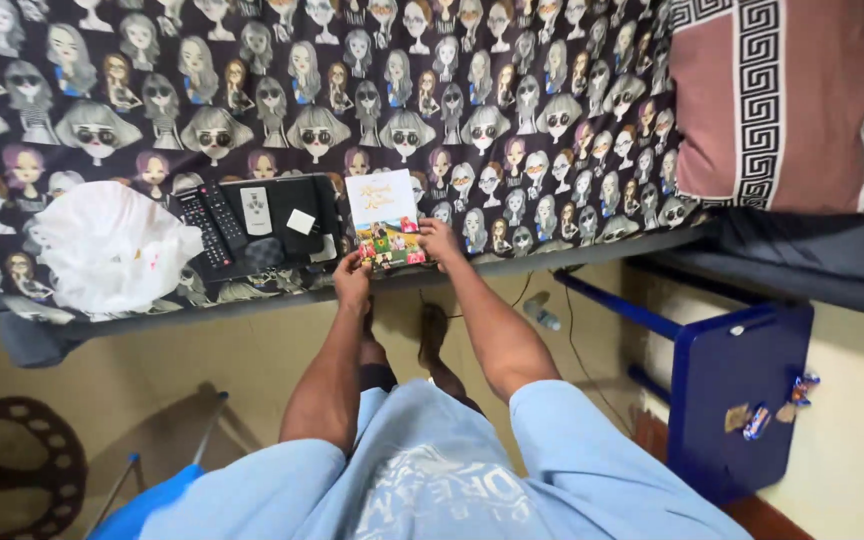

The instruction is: Organizing a bedroom by folding linens, moving furniture, and arranging items on a table.

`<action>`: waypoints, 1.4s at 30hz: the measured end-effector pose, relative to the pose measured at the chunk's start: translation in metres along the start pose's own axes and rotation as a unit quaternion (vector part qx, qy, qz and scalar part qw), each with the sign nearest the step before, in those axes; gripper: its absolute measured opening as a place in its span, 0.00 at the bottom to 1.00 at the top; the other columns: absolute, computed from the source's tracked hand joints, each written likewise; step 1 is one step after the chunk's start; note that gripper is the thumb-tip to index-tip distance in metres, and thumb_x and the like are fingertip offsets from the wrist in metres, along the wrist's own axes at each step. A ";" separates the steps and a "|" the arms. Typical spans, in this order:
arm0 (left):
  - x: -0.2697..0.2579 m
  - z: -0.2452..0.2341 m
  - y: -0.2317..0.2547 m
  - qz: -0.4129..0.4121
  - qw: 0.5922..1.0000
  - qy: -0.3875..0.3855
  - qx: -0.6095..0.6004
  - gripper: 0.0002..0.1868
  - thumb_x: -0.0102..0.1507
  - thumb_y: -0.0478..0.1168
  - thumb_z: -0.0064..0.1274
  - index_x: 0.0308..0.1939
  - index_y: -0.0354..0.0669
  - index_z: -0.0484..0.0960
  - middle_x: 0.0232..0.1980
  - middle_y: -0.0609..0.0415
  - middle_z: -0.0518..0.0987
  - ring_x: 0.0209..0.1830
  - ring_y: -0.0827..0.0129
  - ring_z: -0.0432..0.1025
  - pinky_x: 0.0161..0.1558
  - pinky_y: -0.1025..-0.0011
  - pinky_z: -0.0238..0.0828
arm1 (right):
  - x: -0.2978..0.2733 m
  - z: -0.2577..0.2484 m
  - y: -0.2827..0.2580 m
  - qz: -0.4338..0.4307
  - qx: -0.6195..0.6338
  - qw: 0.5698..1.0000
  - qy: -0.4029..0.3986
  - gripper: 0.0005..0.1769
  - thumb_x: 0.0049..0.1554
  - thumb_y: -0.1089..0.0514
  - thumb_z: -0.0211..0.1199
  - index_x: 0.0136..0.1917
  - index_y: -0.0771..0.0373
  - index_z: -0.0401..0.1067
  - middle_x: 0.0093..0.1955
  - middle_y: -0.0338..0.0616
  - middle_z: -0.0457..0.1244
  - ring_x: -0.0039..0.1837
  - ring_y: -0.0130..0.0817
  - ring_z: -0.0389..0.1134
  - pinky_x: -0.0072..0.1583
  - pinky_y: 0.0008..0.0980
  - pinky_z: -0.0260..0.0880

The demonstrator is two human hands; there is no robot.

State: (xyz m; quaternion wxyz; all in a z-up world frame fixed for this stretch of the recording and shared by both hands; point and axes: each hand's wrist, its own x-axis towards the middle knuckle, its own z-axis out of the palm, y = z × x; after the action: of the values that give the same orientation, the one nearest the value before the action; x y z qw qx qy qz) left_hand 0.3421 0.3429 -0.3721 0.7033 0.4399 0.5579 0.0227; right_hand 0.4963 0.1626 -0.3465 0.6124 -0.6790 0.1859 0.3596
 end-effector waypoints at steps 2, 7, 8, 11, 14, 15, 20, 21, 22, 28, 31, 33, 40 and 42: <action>0.005 0.002 0.001 -0.007 0.999 0.023 0.023 0.19 0.60 0.25 0.60 0.55 0.42 0.84 0.41 0.50 0.81 0.41 0.69 0.75 0.40 0.72 0.79 | 0.013 0.014 0.008 0.018 -0.052 0.998 0.013 0.36 0.45 0.72 0.70 0.67 0.59 0.71 0.52 0.44 0.72 0.53 0.32 0.73 0.56 0.32 0.77; 0.028 0.007 -0.010 -0.014 0.995 0.064 0.073 0.19 0.61 0.29 0.63 0.56 0.50 0.86 0.46 0.49 0.84 0.45 0.68 0.77 0.43 0.69 0.80 | 0.022 0.031 0.001 0.061 -0.093 0.993 0.039 0.34 0.48 0.68 0.68 0.69 0.62 0.69 0.58 0.52 0.70 0.60 0.39 0.72 0.60 0.36 0.75; 0.041 0.004 -0.021 0.008 0.991 0.075 0.115 0.20 0.59 0.30 0.66 0.53 0.54 0.87 0.44 0.52 0.85 0.44 0.67 0.79 0.44 0.69 0.81 | 0.022 0.034 -0.004 0.055 -0.105 0.993 0.012 0.36 0.50 0.65 0.69 0.72 0.65 0.66 0.64 0.60 0.66 0.65 0.48 0.67 0.64 0.42 0.72; 0.054 0.003 -0.046 0.031 0.967 0.137 0.215 0.20 0.53 0.37 0.72 0.49 0.56 0.87 0.43 0.54 0.83 0.45 0.64 0.80 0.47 0.69 0.80 | 0.021 0.035 -0.004 0.060 -0.170 0.984 -0.011 0.39 0.52 0.58 0.70 0.75 0.62 0.64 0.71 0.59 0.62 0.72 0.51 0.63 0.69 0.46 0.68; 0.041 0.009 -0.043 0.015 0.934 0.187 0.304 0.23 0.51 0.49 0.73 0.47 0.54 0.82 0.47 0.55 0.78 0.51 0.63 0.76 0.57 0.68 0.74 | 0.030 0.029 0.019 0.063 -0.249 0.966 0.008 0.38 0.51 0.47 0.72 0.72 0.55 0.68 0.69 0.48 0.65 0.71 0.43 0.65 0.71 0.42 0.65; 0.034 0.012 -0.039 -0.010 0.921 0.191 0.339 0.24 0.52 0.54 0.71 0.46 0.55 0.79 0.50 0.57 0.75 0.55 0.63 0.74 0.63 0.66 0.70 | 0.034 0.025 0.030 0.064 -0.277 0.959 0.024 0.38 0.50 0.42 0.73 0.70 0.55 0.70 0.66 0.45 0.67 0.70 0.40 0.67 0.70 0.40 0.66; 0.008 0.053 -0.018 0.029 0.918 0.044 0.392 0.18 0.57 0.55 0.67 0.44 0.53 0.84 0.47 0.54 0.77 0.56 0.58 0.73 0.64 0.61 0.68 | -0.004 -0.003 0.019 0.062 -0.314 0.946 0.052 0.30 0.53 0.37 0.68 0.66 0.44 0.73 0.62 0.34 0.69 0.67 0.35 0.69 0.69 0.36 0.68; -0.001 0.065 -0.009 0.041 0.914 -0.001 0.403 0.18 0.58 0.54 0.66 0.44 0.49 0.85 0.45 0.50 0.79 0.55 0.54 0.75 0.62 0.58 0.69 | -0.027 -0.008 -0.006 0.039 -0.308 0.949 0.056 0.27 0.55 0.41 0.66 0.65 0.51 0.75 0.61 0.41 0.70 0.67 0.40 0.69 0.68 0.39 0.68; -0.007 0.074 -0.007 0.054 0.912 -0.012 0.406 0.18 0.58 0.54 0.66 0.44 0.49 0.85 0.45 0.50 0.79 0.55 0.54 0.75 0.62 0.58 0.69 | -0.056 -0.015 -0.029 0.033 -0.300 0.951 0.069 0.27 0.55 0.41 0.66 0.65 0.51 0.75 0.61 0.41 0.70 0.67 0.40 0.69 0.68 0.39 0.68; -0.104 0.144 0.022 0.124 0.834 -0.186 0.505 0.18 0.66 0.55 0.56 0.49 0.48 0.83 0.51 0.48 0.82 0.61 0.53 0.74 0.62 0.53 0.71 | -0.156 -0.098 -0.021 0.053 -0.177 0.976 0.116 0.27 0.56 0.42 0.63 0.68 0.48 0.72 0.57 0.36 0.72 0.58 0.32 0.74 0.64 0.34 0.71; -0.179 0.172 0.017 0.157 0.809 -0.265 0.501 0.20 0.68 0.56 0.52 0.55 0.47 0.80 0.55 0.45 0.82 0.63 0.50 0.73 0.62 0.51 0.69 | -0.196 -0.152 0.021 -0.008 -0.116 0.980 0.159 0.28 0.58 0.46 0.64 0.68 0.58 0.71 0.57 0.47 0.72 0.58 0.41 0.73 0.63 0.41 0.70; -0.217 0.189 -0.014 0.165 0.776 -0.285 0.538 0.22 0.67 0.60 0.54 0.55 0.51 0.81 0.55 0.48 0.83 0.61 0.52 0.75 0.60 0.52 0.71 | -0.242 -0.187 0.040 0.009 -0.159 0.971 0.180 0.26 0.59 0.40 0.63 0.67 0.50 0.73 0.61 0.45 0.70 0.67 0.42 0.69 0.67 0.41 0.68; -0.415 0.226 -0.148 0.236 0.669 -0.331 0.623 0.24 0.66 0.57 0.48 0.54 0.44 0.83 0.54 0.45 0.84 0.59 0.52 0.77 0.61 0.52 0.73 | -0.425 -0.313 0.107 0.006 -0.109 0.954 0.278 0.23 0.61 0.45 0.56 0.69 0.46 0.70 0.66 0.44 0.68 0.70 0.46 0.66 0.70 0.41 0.66; -0.466 0.223 -0.203 0.279 0.610 -0.413 0.617 0.19 0.61 0.61 0.56 0.46 0.56 0.85 0.47 0.52 0.85 0.56 0.53 0.78 0.56 0.54 0.76 | -0.498 -0.343 0.134 -0.004 -0.101 0.926 0.365 0.25 0.58 0.56 0.60 0.69 0.56 0.69 0.64 0.56 0.68 0.69 0.54 0.66 0.69 0.49 0.67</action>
State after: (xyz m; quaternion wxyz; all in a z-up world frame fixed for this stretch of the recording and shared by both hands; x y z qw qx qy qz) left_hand 0.2536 -0.1571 -0.1486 0.3815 0.8668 -0.0589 -0.3157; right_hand 0.1586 -0.2866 -0.0864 0.4317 -0.8225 0.3562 0.1014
